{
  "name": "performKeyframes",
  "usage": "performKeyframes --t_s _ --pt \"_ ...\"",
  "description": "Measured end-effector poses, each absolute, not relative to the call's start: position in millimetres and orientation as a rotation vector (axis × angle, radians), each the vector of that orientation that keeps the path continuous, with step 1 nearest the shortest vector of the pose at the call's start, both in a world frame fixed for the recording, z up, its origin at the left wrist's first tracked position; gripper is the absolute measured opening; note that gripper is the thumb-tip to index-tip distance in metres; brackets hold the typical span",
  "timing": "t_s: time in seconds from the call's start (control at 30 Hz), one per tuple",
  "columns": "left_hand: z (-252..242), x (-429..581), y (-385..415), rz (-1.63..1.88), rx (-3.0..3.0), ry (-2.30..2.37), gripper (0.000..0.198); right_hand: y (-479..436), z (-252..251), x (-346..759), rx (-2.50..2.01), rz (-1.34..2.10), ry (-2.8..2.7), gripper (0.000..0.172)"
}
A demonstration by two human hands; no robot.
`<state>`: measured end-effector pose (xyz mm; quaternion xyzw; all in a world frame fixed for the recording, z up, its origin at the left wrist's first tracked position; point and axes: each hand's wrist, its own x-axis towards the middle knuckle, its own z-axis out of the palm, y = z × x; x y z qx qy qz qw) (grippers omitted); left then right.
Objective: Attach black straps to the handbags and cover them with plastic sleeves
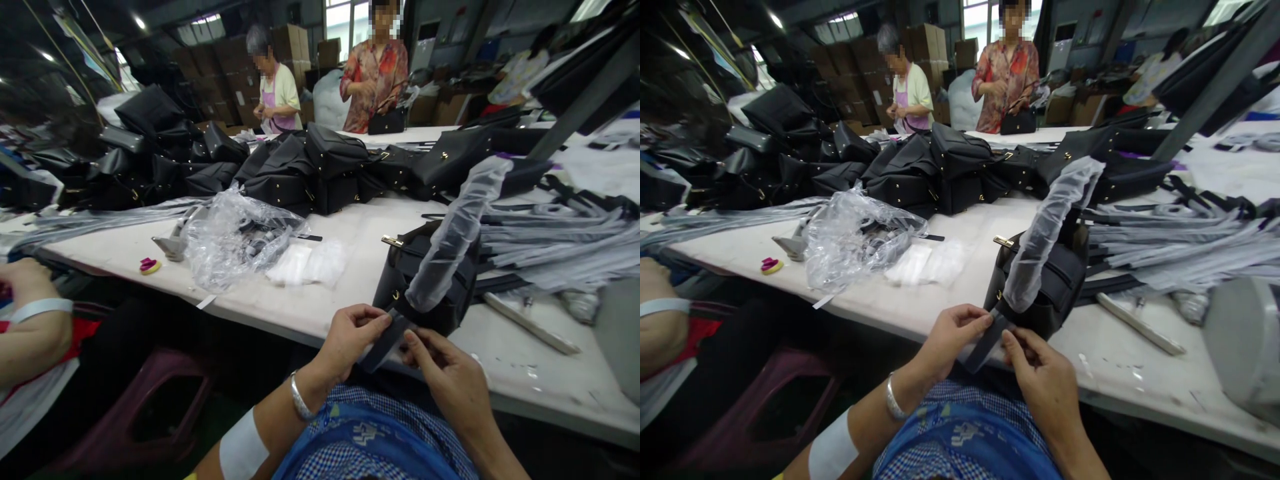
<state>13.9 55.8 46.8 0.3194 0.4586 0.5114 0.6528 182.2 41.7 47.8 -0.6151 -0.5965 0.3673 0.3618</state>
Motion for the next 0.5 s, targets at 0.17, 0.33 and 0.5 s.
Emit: performKeyframes --t_s 0.17,0.33,0.5 --pt "47 13 52 1.183 0.738 1.043 0.036 45 51 174 -1.571 0.968 -1.536 0.040" --pt "43 10 49 1.205 0.777 1.069 0.035 48 55 167 -1.558 1.032 -1.589 0.041" --pt "42 8 49 1.223 0.777 1.095 0.036 50 58 160 -1.531 1.134 -1.548 0.047"
